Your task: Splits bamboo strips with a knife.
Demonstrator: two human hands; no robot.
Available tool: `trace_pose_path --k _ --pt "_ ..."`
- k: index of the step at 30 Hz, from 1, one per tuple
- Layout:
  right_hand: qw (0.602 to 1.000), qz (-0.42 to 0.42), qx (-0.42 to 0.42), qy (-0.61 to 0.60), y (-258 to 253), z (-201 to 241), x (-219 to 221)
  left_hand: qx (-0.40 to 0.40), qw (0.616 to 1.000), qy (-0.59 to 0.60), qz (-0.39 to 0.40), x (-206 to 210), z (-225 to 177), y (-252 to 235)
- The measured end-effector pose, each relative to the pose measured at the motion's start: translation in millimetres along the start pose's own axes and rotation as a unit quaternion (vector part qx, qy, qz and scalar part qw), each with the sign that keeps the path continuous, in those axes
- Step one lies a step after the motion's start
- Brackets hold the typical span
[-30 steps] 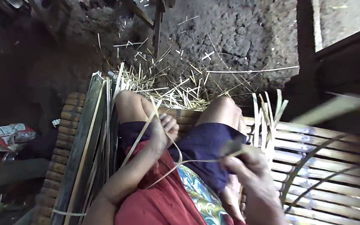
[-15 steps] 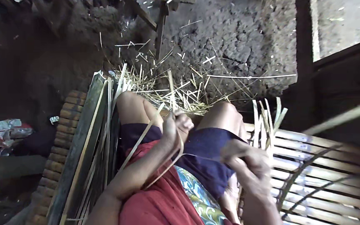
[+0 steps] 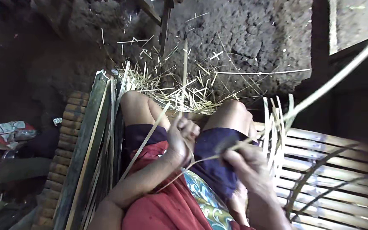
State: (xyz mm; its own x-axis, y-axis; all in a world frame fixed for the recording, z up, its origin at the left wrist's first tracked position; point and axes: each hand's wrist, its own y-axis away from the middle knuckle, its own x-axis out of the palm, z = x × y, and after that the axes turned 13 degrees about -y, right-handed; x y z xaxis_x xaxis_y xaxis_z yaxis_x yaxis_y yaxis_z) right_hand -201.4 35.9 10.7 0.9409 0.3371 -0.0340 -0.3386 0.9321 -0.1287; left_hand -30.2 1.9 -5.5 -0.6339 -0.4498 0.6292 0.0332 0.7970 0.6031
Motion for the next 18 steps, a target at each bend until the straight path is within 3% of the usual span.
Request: trace_pose_path --k 2,4,5,7,9,12,14,18 --pt "0.998 -0.04 -0.024 -0.048 7 15 -12 0.034 0.996 0.015 -0.08 -14 -12 -18" --pt "0.997 -0.065 -0.037 -0.012 2 16 -15 0.038 0.997 -0.01 -0.073 -15 -9 -22" --pt "0.995 -0.086 -0.031 0.031 -4 12 -14 0.03 0.998 -0.059 -0.015 -12 -2 -16" --pt "0.987 -0.142 -0.023 0.075 -18 1 -18 0.012 0.973 -0.146 0.178 -11 10 1" --pt "0.987 -0.147 -0.01 0.056 -24 2 -20 -0.011 0.95 -0.17 0.261 -3 11 16" --pt "0.997 -0.05 -0.028 0.056 -17 -6 1 -0.021 0.971 -0.146 0.189 10 7 18" --pt "0.995 -0.019 -0.057 0.076 -8 -11 6 0.016 0.981 -0.122 0.15 5 6 1" --pt "0.997 0.018 -0.07 0.021 11 18 -8 0.06 0.994 -0.023 -0.089 -15 -17 -43"
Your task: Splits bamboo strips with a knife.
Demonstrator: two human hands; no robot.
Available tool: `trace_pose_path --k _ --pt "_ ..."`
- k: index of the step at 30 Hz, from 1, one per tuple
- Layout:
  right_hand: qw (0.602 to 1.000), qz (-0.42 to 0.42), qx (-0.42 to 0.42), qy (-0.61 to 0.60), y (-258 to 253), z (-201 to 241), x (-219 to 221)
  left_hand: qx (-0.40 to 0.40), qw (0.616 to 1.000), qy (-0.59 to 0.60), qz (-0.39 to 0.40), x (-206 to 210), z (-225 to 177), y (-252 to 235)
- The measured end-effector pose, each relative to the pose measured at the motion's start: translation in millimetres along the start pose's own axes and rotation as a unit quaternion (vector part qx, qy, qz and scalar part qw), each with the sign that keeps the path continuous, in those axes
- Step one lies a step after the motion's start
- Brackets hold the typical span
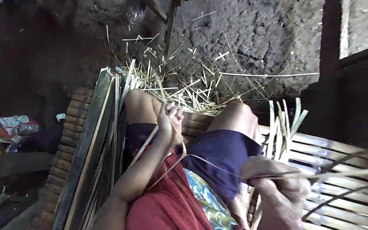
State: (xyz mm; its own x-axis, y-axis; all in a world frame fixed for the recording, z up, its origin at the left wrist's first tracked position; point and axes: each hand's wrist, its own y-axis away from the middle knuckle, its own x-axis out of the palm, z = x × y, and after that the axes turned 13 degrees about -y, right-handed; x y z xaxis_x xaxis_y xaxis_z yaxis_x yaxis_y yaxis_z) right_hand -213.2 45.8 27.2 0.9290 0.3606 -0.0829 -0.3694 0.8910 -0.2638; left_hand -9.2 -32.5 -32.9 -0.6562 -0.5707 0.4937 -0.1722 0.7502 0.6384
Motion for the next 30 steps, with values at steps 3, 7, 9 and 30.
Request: trace_pose_path --k 3,7,9,30 --pt "0.991 -0.089 0.026 0.095 -13 -16 -7 -0.019 0.989 -0.06 0.136 -7 14 18" --pt "0.988 -0.127 0.072 0.052 -33 -26 -4 -0.104 0.931 -0.058 0.345 -7 20 56" --pt "0.996 -0.051 0.06 0.032 -31 -29 16 -0.129 0.949 -0.037 0.285 2 15 60" --pt "0.995 0.068 0.036 0.061 -9 -5 27 -0.083 0.99 0.041 0.104 -26 23 3"
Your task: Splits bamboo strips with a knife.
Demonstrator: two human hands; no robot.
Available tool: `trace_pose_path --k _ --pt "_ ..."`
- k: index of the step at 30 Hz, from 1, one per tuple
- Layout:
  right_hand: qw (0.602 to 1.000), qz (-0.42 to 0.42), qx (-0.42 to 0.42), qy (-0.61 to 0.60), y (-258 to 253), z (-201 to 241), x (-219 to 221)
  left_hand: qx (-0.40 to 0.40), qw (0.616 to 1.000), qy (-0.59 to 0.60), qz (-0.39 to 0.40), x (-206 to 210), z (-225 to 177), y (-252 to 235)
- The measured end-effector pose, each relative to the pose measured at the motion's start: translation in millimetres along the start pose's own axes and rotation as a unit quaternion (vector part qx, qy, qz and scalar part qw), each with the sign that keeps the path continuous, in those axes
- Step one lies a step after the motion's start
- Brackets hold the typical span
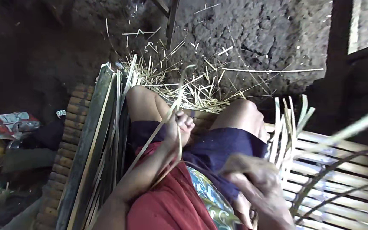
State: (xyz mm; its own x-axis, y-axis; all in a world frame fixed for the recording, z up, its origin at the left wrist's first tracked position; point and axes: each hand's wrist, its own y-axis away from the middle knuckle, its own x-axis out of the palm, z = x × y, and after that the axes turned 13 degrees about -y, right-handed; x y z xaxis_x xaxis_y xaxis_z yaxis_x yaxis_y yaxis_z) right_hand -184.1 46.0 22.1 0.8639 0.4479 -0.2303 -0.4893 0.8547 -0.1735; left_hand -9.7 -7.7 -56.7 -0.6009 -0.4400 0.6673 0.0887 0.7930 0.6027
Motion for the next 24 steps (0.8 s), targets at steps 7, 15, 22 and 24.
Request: trace_pose_path --k 7,15,22,24 --pt "0.978 -0.188 0.079 0.043 -25 -19 -20 -0.055 0.966 -0.123 0.222 6 1 37" --pt "0.987 -0.008 0.083 -0.139 1 -13 16 -0.039 0.99 0.025 -0.135 13 -3 38" --pt "0.991 -0.111 0.071 -0.032 -15 -19 12 -0.106 0.969 -0.124 0.186 -3 -3 59" --pt "0.993 -0.068 0.072 -0.058 -10 -19 25 -0.123 0.982 -0.069 0.127 2 -2 65"
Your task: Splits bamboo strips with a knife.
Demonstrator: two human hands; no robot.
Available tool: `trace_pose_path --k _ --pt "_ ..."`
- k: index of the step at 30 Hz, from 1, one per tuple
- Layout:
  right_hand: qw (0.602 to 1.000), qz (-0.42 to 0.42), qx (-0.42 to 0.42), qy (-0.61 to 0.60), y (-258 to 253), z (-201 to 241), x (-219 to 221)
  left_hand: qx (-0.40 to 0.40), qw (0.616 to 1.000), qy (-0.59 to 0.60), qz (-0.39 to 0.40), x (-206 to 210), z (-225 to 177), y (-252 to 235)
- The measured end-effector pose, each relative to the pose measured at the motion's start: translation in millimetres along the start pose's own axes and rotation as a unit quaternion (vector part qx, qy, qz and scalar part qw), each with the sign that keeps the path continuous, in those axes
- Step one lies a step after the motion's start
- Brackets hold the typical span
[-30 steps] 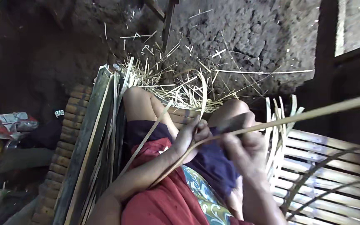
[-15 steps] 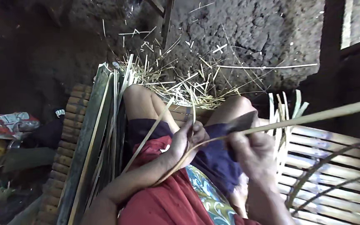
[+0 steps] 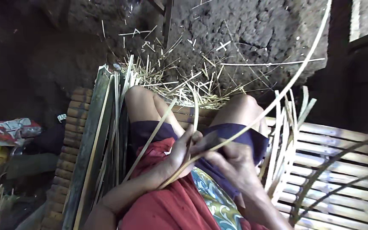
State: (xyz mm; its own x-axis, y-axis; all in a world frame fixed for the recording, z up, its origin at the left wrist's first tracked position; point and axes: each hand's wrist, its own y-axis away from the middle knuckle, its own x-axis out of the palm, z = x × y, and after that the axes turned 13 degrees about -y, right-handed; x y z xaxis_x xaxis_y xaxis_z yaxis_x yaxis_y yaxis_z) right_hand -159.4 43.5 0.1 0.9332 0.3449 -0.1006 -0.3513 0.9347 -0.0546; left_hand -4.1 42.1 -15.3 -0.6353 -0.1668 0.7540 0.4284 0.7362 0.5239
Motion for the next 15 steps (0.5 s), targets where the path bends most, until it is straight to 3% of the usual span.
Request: trace_pose_path --k 6,7,9,11,15 --pt "0.997 0.064 -0.036 0.028 20 15 0 0.06 0.965 0.097 -0.235 -10 -5 -18" --pt "0.996 0.055 -0.049 0.054 19 17 -1 0.06 0.973 0.079 -0.21 -11 -3 -16" --pt "0.988 -0.004 -0.071 0.135 10 13 -1 0.056 0.997 -0.023 -0.056 -16 1 -8" --pt "0.983 -0.071 -0.068 0.157 -1 7 -3 0.044 0.992 -0.101 0.057 -11 -3 -2" --pt "0.99 -0.067 -0.063 0.107 -9 5 8 0.065 0.985 -0.143 0.065 4 -20 -17"
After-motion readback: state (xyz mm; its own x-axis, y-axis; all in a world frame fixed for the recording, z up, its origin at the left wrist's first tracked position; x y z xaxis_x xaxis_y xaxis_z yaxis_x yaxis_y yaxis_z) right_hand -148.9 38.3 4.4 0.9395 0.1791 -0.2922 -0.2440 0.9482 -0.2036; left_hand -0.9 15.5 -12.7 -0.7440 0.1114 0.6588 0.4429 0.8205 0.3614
